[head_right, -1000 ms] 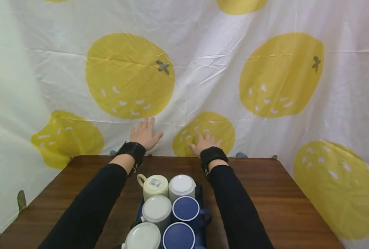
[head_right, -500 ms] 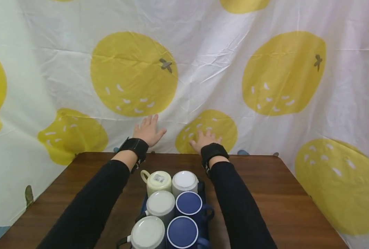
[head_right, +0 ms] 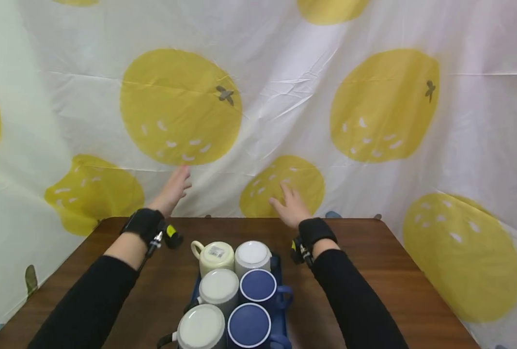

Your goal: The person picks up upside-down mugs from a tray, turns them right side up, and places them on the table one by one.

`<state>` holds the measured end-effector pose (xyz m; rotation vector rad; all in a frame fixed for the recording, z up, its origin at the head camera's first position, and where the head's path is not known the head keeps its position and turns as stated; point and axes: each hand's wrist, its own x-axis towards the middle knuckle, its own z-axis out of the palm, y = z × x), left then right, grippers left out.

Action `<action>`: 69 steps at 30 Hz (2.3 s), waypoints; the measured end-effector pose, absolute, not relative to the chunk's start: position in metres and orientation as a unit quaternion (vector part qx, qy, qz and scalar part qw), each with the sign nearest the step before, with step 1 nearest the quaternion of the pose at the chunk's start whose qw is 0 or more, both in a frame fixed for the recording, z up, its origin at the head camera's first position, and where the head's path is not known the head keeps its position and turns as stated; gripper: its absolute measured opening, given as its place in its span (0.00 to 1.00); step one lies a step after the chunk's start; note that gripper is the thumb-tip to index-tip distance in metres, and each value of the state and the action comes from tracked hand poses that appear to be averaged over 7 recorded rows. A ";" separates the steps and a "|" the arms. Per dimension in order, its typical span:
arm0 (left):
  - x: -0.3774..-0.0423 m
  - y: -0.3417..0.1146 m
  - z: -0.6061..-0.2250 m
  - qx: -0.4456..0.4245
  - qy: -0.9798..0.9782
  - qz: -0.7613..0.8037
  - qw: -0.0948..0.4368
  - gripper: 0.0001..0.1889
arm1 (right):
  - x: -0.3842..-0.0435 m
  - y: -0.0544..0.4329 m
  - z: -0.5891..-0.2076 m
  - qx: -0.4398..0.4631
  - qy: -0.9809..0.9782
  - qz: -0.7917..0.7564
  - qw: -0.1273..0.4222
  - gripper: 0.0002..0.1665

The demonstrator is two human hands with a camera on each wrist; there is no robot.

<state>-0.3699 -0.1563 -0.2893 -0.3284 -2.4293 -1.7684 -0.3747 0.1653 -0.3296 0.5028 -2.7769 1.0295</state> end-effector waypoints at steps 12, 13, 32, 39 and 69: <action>-0.303 -0.180 -0.412 -0.020 -0.743 -0.664 0.081 0.32 | -0.311 0.192 -0.422 0.148 -0.872 0.468 0.002 0.35; -0.302 -0.179 -0.420 -0.007 -0.742 -0.665 0.081 0.31 | -0.308 0.190 -0.426 0.155 -0.867 0.474 0.002 0.32; -0.307 -0.185 -0.503 0.012 -0.664 -0.747 0.025 0.24 | -0.315 0.188 -0.453 0.253 -0.828 0.491 -0.099 0.13; -0.312 -0.192 -0.500 0.002 -0.689 -0.725 -0.015 0.23 | -0.318 0.180 -0.457 0.256 -0.850 0.452 -0.085 0.07; -0.308 -0.196 -0.502 -0.009 -0.715 -0.699 -0.020 0.25 | -0.315 0.160 -0.454 0.247 -0.890 0.382 0.022 0.04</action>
